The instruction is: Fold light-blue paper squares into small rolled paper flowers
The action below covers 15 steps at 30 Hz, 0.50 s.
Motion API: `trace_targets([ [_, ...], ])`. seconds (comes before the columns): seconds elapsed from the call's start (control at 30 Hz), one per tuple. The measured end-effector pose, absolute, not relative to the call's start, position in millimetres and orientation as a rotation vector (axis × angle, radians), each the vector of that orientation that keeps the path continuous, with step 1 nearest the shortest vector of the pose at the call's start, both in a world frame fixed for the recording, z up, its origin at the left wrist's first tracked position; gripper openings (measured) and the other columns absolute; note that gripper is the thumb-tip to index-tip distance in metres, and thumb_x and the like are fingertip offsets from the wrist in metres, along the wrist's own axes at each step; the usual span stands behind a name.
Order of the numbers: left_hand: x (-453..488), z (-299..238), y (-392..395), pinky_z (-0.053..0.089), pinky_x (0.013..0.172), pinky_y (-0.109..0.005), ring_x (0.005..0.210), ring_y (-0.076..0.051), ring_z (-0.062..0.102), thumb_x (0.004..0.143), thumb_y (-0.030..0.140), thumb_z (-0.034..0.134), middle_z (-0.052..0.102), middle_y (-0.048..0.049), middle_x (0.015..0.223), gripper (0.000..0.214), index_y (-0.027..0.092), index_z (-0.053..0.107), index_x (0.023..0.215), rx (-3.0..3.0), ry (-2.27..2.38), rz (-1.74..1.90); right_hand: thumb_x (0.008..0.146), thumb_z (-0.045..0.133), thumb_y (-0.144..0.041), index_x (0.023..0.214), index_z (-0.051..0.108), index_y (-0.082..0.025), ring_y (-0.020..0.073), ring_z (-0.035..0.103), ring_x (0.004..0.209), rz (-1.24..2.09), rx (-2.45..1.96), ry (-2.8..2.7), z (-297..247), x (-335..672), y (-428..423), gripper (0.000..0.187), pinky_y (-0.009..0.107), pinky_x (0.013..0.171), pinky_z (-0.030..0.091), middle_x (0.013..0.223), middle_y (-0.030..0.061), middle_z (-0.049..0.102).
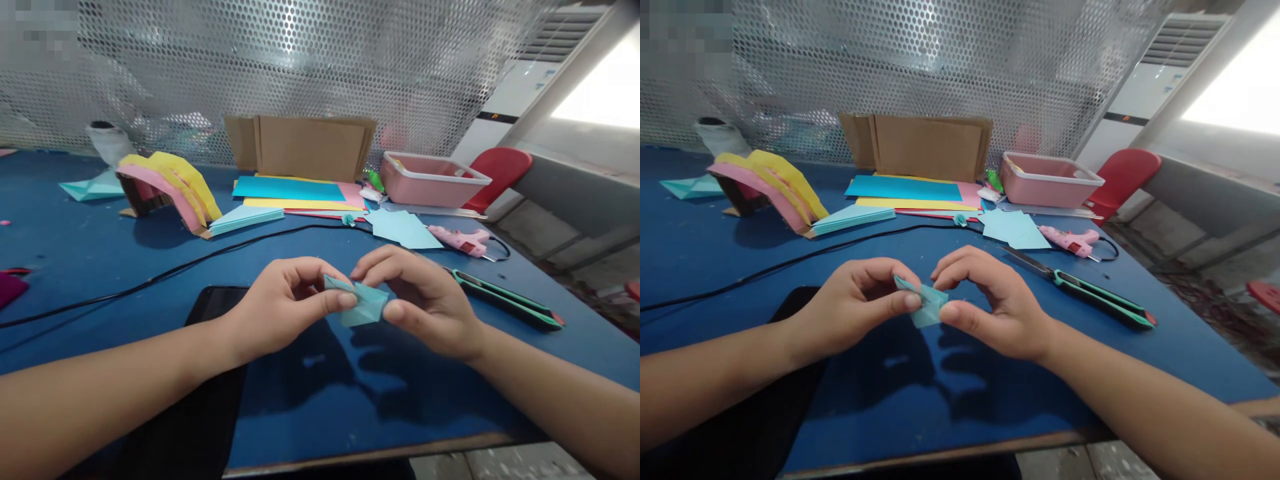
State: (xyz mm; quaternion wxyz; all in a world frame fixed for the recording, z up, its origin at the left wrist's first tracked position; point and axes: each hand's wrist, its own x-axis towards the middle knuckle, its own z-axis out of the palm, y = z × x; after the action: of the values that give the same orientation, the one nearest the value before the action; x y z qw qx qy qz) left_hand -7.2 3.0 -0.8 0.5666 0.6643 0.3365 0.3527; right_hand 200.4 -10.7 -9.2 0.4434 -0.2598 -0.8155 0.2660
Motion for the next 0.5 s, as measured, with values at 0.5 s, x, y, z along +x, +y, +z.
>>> trace_targets([
  [0.5,-3.1,0.1,0.8,0.048,0.064,-0.022,0.065,-0.011,0.059,0.067,0.019,0.080,0.067,0.0009,0.068,0.013,0.015,0.067,0.066,1.336,0.692,0.740,0.086,0.064,-0.018,0.086,0.066,-0.020,0.0168,0.063,0.077,0.827,-0.658,-2.033,-5.9,201.9,-11.4,0.003,0.031,0.071,0.054,0.082,0.0051,0.065],
])
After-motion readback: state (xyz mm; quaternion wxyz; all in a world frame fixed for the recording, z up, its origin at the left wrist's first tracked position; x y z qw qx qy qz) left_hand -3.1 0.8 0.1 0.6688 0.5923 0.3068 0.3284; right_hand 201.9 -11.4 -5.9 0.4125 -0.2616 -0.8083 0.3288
